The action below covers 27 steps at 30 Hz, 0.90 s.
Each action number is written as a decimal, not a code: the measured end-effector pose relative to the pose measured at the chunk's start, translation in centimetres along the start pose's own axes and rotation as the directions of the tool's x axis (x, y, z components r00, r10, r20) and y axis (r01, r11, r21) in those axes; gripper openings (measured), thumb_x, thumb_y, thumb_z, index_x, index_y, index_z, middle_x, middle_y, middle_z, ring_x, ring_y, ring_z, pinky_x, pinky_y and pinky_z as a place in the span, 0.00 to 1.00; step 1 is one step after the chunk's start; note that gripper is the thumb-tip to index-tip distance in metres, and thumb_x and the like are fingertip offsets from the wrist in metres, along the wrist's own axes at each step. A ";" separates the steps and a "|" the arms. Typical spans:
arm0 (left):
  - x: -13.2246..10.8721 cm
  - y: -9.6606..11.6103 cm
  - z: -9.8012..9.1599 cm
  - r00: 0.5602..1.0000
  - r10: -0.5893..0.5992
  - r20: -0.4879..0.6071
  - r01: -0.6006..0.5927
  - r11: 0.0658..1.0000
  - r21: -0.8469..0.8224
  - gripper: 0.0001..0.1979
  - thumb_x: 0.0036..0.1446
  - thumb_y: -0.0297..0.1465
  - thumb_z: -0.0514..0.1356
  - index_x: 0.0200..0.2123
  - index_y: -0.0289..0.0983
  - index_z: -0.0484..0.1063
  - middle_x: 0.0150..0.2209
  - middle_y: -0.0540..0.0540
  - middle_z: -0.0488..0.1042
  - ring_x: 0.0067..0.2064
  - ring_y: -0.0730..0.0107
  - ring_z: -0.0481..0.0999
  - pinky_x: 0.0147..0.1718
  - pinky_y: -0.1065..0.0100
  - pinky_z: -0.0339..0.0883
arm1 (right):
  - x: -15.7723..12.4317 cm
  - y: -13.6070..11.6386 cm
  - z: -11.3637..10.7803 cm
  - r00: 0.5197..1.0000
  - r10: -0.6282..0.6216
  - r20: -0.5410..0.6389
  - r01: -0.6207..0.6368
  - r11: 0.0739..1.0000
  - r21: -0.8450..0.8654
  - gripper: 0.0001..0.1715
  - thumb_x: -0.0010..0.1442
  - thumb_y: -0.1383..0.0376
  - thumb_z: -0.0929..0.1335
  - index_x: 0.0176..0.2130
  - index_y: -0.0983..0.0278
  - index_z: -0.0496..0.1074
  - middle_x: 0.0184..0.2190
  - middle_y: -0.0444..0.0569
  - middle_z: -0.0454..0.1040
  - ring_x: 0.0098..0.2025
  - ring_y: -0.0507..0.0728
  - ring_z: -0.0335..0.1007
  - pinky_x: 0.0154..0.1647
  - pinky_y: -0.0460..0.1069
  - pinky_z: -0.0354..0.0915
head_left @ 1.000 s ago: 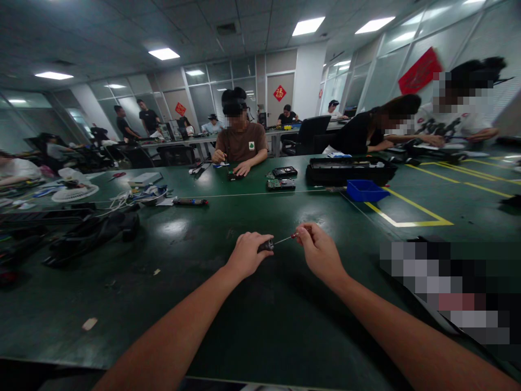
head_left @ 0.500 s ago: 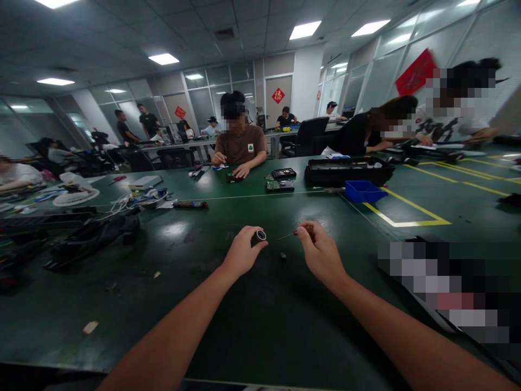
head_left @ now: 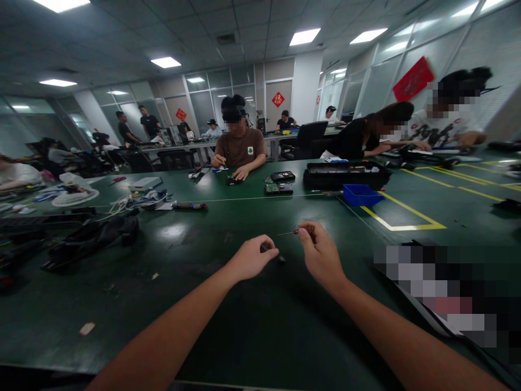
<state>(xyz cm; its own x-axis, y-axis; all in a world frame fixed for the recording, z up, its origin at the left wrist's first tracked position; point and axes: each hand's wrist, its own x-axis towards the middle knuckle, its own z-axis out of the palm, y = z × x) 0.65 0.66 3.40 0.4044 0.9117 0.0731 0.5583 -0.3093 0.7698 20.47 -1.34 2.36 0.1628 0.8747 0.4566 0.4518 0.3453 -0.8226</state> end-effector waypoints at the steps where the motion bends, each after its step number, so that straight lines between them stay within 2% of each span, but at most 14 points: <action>1: 0.0 0.0 0.3 0.998 0.052 0.034 -0.055 0.995 0.079 0.10 0.60 0.38 0.59 0.42 0.41 0.75 0.39 0.47 0.76 0.39 0.64 0.76 0.39 0.65 0.68 | 0.0 -0.1 0.0 1.000 0.001 -0.001 -0.001 1.000 0.002 0.15 0.67 0.54 0.61 0.46 0.61 0.69 0.40 0.53 0.78 0.42 0.62 0.74 0.43 0.56 0.65; 4: 0.4 -0.1 1.4 0.987 0.118 0.108 -0.148 0.932 0.331 0.15 0.61 0.37 0.58 0.50 0.44 0.75 0.45 0.44 0.76 0.45 0.57 0.76 0.44 0.60 0.69 | 0.0 -0.2 0.0 1.000 0.002 -0.003 -0.002 1.000 0.013 0.15 0.67 0.54 0.62 0.46 0.61 0.68 0.41 0.53 0.78 0.43 0.62 0.74 0.43 0.56 0.65; 7: 1.0 -0.4 2.4 0.989 0.061 0.135 -0.121 0.858 0.499 0.18 0.60 0.39 0.58 0.52 0.43 0.75 0.46 0.40 0.76 0.46 0.51 0.76 0.42 0.57 0.70 | 0.1 -0.2 0.0 1.000 0.005 -0.004 -0.005 1.000 0.013 0.15 0.67 0.54 0.62 0.46 0.61 0.68 0.41 0.53 0.78 0.42 0.62 0.74 0.43 0.56 0.65; 10: 1.5 -0.4 2.8 0.990 0.036 0.133 -0.103 0.834 0.542 0.15 0.61 0.37 0.57 0.48 0.42 0.77 0.44 0.39 0.76 0.44 0.51 0.76 0.41 0.57 0.70 | 0.1 -0.1 0.0 1.000 0.004 -0.003 -0.004 1.000 0.012 0.15 0.67 0.54 0.61 0.46 0.61 0.68 0.41 0.53 0.78 0.42 0.62 0.74 0.43 0.56 0.65; 13: 1.8 -0.5 2.2 0.992 0.041 0.119 -0.096 0.858 0.505 0.11 0.60 0.35 0.57 0.42 0.42 0.79 0.41 0.41 0.78 0.43 0.52 0.77 0.41 0.57 0.70 | 0.1 -0.1 0.0 1.000 0.006 -0.001 -0.006 1.000 0.018 0.15 0.67 0.54 0.62 0.46 0.61 0.68 0.40 0.53 0.77 0.42 0.62 0.74 0.42 0.55 0.65; 15: 1.9 -0.9 1.4 0.993 0.034 0.111 -0.077 0.907 0.415 0.11 0.60 0.36 0.58 0.40 0.43 0.79 0.39 0.43 0.78 0.41 0.55 0.77 0.40 0.60 0.69 | 0.1 -0.2 0.0 1.000 0.012 0.001 -0.012 1.000 0.015 0.16 0.67 0.54 0.61 0.46 0.61 0.68 0.40 0.53 0.77 0.41 0.61 0.74 0.41 0.55 0.65; 17: 2.0 -1.5 0.2 0.992 -0.015 0.123 -0.016 0.969 0.245 0.12 0.59 0.38 0.57 0.40 0.41 0.79 0.37 0.44 0.78 0.35 0.62 0.76 0.34 0.64 0.67 | 0.1 -0.3 -0.1 1.000 0.008 -0.003 -0.008 1.000 0.007 0.16 0.67 0.54 0.61 0.46 0.62 0.69 0.39 0.52 0.77 0.40 0.61 0.74 0.40 0.55 0.65; 20: 2.0 -2.7 -2.2 0.980 -0.165 0.112 0.176 0.979 -0.098 0.14 0.58 0.36 0.55 0.39 0.37 0.77 0.32 0.46 0.75 0.24 0.72 0.70 0.23 0.71 0.60 | 0.1 -0.4 -0.1 1.000 -0.001 -0.005 0.001 1.000 0.003 0.16 0.67 0.54 0.61 0.45 0.62 0.69 0.38 0.52 0.77 0.39 0.61 0.74 0.39 0.55 0.65; 22: 1.5 -3.6 -4.2 0.962 -0.269 0.038 0.265 0.898 -0.353 0.12 0.57 0.35 0.55 0.37 0.36 0.75 0.29 0.48 0.72 0.21 0.76 0.66 0.18 0.74 0.53 | 0.1 -0.4 -0.1 1.000 0.000 0.009 0.000 1.000 0.011 0.16 0.67 0.54 0.61 0.45 0.62 0.69 0.38 0.52 0.77 0.39 0.61 0.74 0.39 0.54 0.65; 23: 1.2 -4.2 -5.3 0.950 -0.312 -0.006 0.273 0.838 -0.472 0.11 0.56 0.36 0.56 0.36 0.35 0.74 0.29 0.48 0.70 0.21 0.76 0.65 0.17 0.75 0.50 | 0.1 -0.4 0.0 1.000 0.002 0.016 -0.002 1.000 0.015 0.16 0.67 0.54 0.61 0.45 0.62 0.69 0.39 0.52 0.77 0.39 0.61 0.74 0.39 0.54 0.65; 25: 0.2 -5.4 -7.6 0.920 -0.386 -0.069 0.249 0.713 -0.655 0.11 0.55 0.39 0.59 0.34 0.36 0.70 0.28 0.50 0.67 0.21 0.76 0.64 0.16 0.76 0.49 | 0.0 -0.3 0.0 1.000 0.005 0.025 -0.005 1.000 0.021 0.16 0.67 0.54 0.61 0.46 0.61 0.69 0.39 0.52 0.77 0.40 0.61 0.74 0.39 0.54 0.65; 27: -1.2 -6.7 -10.2 0.882 -0.446 -0.152 0.197 0.642 -0.741 0.11 0.54 0.38 0.62 0.34 0.35 0.69 0.29 0.50 0.66 0.21 0.77 0.64 0.16 0.76 0.52 | -0.1 -0.3 0.0 1.000 0.008 0.030 -0.008 1.000 0.021 0.16 0.67 0.54 0.61 0.46 0.61 0.69 0.40 0.52 0.77 0.41 0.61 0.74 0.40 0.54 0.65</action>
<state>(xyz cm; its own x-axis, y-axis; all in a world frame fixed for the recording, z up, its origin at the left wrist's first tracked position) -10.94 4.43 4.61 -0.0028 0.9831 -0.1829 -0.0983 0.1817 0.9784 20.34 -1.49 2.54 0.1402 0.8870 0.4400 0.4320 0.3451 -0.8332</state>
